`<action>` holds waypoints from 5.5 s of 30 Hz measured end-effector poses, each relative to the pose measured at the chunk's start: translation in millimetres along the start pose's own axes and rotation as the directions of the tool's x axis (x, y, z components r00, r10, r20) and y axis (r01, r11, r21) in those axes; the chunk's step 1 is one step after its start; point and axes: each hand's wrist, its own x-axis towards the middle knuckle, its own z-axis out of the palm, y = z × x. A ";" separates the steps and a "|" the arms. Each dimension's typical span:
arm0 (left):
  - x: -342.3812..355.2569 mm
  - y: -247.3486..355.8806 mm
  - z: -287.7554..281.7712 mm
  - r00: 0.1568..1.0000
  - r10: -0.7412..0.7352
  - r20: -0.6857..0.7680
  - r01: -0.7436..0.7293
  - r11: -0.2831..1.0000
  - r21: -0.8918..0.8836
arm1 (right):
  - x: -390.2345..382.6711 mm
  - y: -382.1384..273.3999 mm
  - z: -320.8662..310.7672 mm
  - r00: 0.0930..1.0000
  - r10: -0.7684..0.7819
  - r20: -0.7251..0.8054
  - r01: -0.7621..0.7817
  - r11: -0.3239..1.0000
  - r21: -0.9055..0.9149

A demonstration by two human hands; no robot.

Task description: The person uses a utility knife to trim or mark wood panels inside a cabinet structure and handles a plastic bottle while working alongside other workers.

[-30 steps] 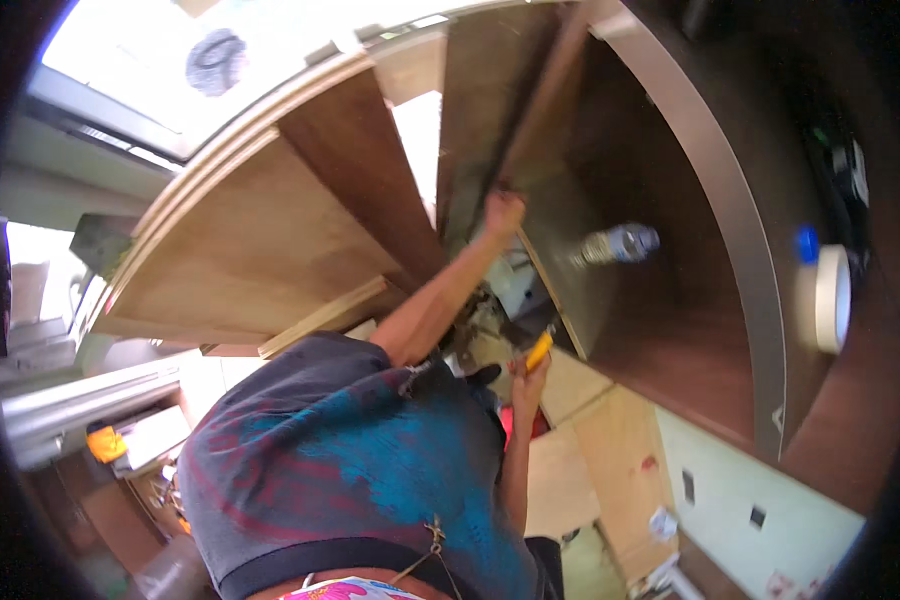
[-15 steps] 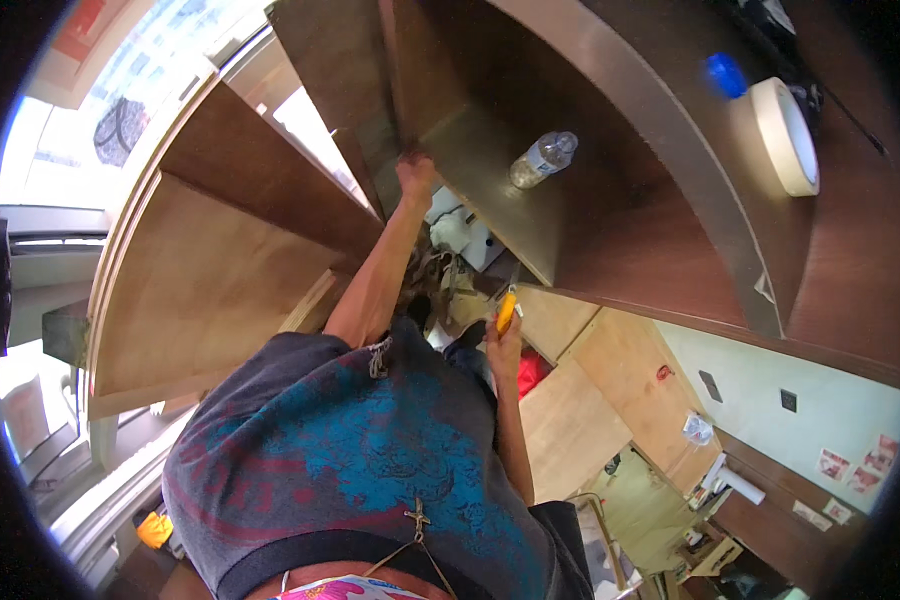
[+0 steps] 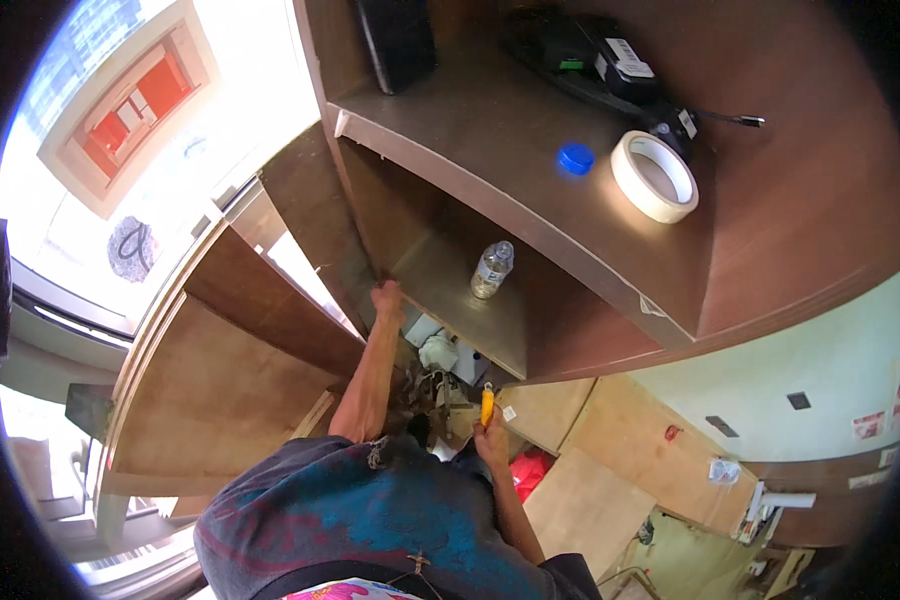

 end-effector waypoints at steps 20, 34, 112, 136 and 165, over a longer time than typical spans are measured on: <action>-3.4 20.6 -25.7 0.946 -0.151 0.288 0.175 0.983 -0.059 | -4.6 -7.7 9.5 0.988 -0.148 -0.046 0.146 0.988 -0.042; -26.8 48.5 -44.6 0.896 -0.221 0.385 0.160 0.970 0.185 | 14.5 -28.9 11.2 0.999 -0.046 -0.025 0.051 0.966 0.253; -13.7 363.5 29.6 -0.012 0.925 0.381 -0.985 -0.077 0.156 | 150.9 -223.6 174.8 0.993 0.082 0.090 -0.121 0.596 0.794; -16.8 361.0 32.4 -0.003 0.924 0.383 -0.979 -0.081 0.186 | 152.3 -212.0 154.4 0.984 0.175 0.029 -0.134 0.626 0.769; -0.7 363.8 21.3 -0.089 0.907 0.412 -0.974 -0.166 0.155 | 165.5 -285.4 199.9 0.950 0.306 -0.067 -0.080 0.443 0.893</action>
